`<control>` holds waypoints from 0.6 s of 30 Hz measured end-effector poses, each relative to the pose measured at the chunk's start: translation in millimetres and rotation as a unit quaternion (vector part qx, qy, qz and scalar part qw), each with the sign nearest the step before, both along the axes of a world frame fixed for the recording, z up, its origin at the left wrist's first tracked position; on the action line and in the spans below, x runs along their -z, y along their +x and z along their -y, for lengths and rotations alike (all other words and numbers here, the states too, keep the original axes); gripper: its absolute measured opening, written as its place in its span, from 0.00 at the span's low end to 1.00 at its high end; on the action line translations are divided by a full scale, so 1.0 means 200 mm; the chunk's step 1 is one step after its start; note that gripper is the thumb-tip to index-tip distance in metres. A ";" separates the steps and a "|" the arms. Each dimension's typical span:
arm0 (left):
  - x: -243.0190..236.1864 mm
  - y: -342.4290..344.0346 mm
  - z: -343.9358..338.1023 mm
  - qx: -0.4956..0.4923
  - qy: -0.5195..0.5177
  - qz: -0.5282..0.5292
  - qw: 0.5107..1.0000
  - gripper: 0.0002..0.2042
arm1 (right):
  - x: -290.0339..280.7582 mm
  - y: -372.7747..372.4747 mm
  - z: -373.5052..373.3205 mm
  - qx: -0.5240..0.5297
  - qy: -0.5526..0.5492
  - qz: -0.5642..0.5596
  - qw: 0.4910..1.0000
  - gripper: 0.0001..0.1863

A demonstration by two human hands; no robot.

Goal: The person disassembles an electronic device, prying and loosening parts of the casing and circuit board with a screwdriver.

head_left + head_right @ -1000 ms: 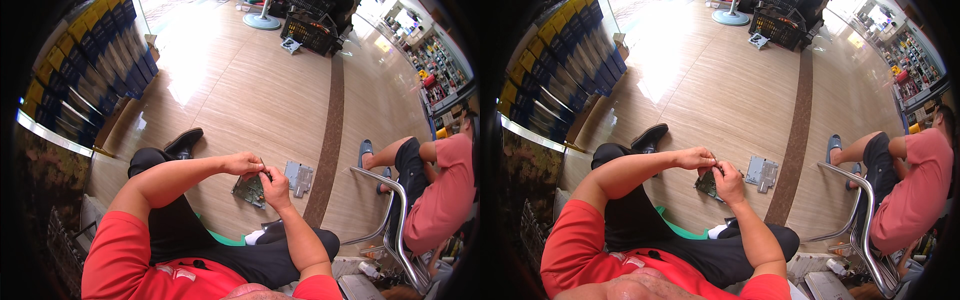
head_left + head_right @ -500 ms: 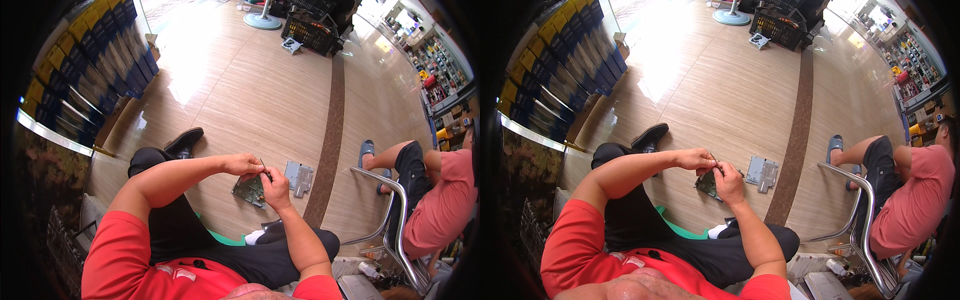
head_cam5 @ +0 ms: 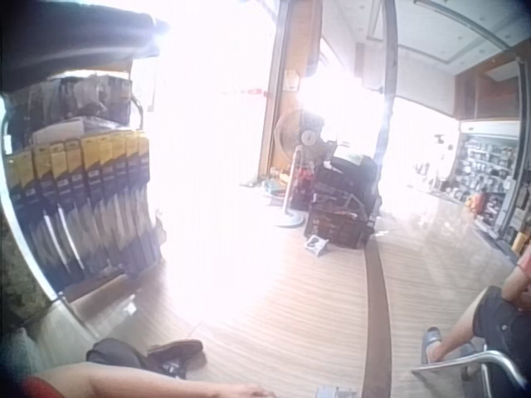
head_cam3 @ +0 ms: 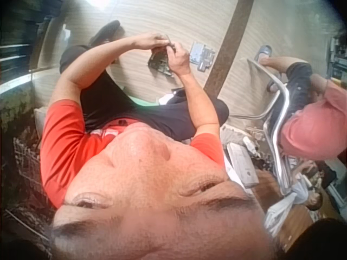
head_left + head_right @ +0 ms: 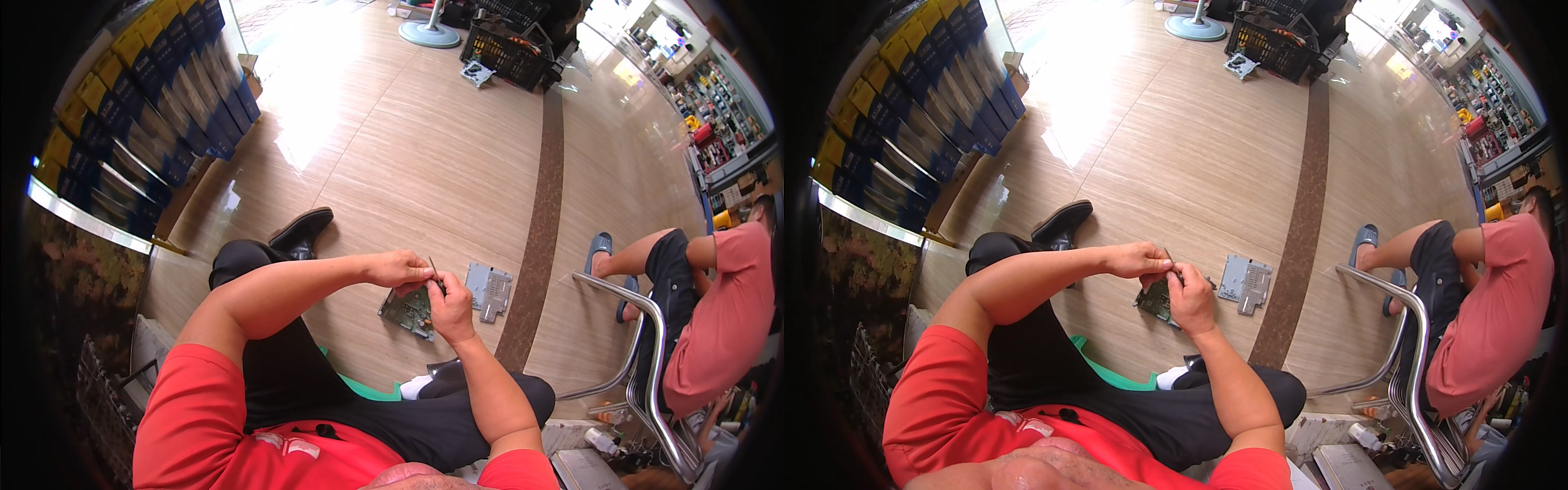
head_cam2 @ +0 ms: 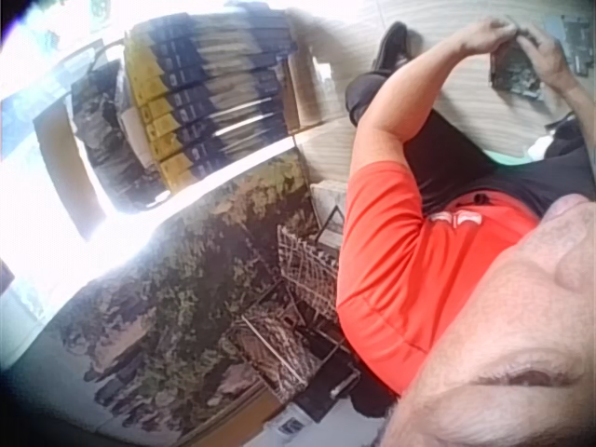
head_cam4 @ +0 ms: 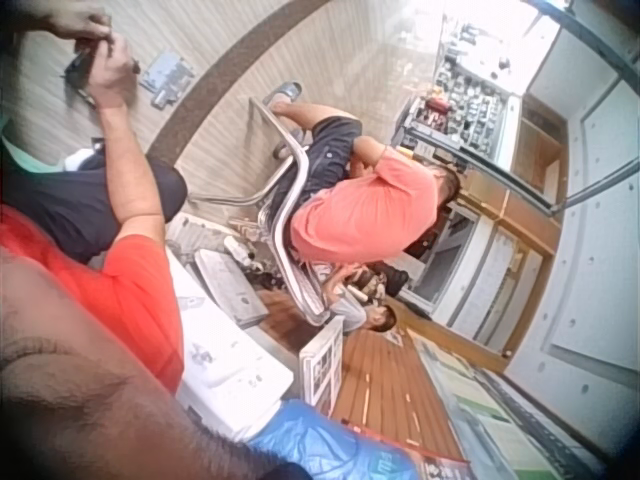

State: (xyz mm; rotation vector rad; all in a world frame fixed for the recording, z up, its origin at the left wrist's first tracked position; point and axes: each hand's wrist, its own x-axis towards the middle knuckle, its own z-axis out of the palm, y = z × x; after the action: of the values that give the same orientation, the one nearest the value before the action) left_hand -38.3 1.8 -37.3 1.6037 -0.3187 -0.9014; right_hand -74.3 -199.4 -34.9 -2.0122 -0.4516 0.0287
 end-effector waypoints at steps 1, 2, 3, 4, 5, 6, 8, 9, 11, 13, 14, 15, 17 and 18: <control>0.00 0.00 0.01 -0.005 0.002 0.004 1.000 0.23 | 0.01 0.00 0.00 0.008 0.000 0.000 1.000 0.07; 0.01 0.00 0.00 -0.006 0.002 0.004 1.000 0.23 | 0.01 0.00 0.00 0.014 0.000 0.000 1.000 0.07; 0.02 0.00 0.00 -0.015 0.004 0.022 1.000 0.23 | 0.00 0.00 -0.01 0.013 0.000 0.000 1.000 0.07; 0.03 -0.01 0.00 -0.024 0.005 0.041 0.999 0.23 | 0.00 0.00 -0.01 0.018 0.001 -0.011 1.000 0.07; 0.04 0.00 0.00 -0.023 0.005 0.041 0.999 0.23 | 0.00 0.00 -0.01 0.024 0.002 -0.022 0.999 0.07; 0.05 0.00 0.01 -0.034 0.008 0.046 0.998 0.21 | 0.01 0.01 0.00 0.025 0.002 -0.022 0.999 0.07; 0.05 0.00 0.01 -0.045 0.011 0.052 0.998 0.19 | 0.03 0.01 -0.01 0.043 0.012 0.002 0.999 0.06; 0.04 0.00 0.01 -0.051 0.016 0.061 0.997 0.17 | 0.02 0.01 -0.01 0.042 0.012 0.001 0.999 0.06; 0.03 -0.01 0.01 -0.056 0.022 0.070 0.996 0.15 | -0.01 0.01 -0.01 0.050 0.021 -0.089 0.995 0.07; 0.02 -0.01 0.01 -0.074 0.010 0.066 0.995 0.12 | 0.04 0.02 0.00 0.054 0.044 -0.143 0.987 0.07; 0.01 -0.01 0.01 -0.073 0.010 0.066 0.995 0.12 | 0.05 0.03 0.01 0.057 0.066 -0.197 0.976 0.07; 0.01 0.00 0.01 -0.065 0.017 0.054 0.996 0.12 | 0.06 0.03 0.01 0.058 0.065 -0.197 0.977 0.07; 0.02 0.00 0.01 -0.057 0.025 0.042 0.997 0.12 | 0.08 0.03 0.01 0.056 0.087 -0.216 0.971 0.07; 0.03 0.00 0.01 -0.064 0.020 0.057 0.996 0.11 | 0.08 0.03 0.01 0.055 0.087 -0.216 0.971 0.07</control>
State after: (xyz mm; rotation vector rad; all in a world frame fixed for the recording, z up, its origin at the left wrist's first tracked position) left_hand -39.0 -0.3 -43.1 1.6967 -0.2750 -0.7237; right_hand -68.8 -200.7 -49.9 -1.7887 -0.0600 0.3410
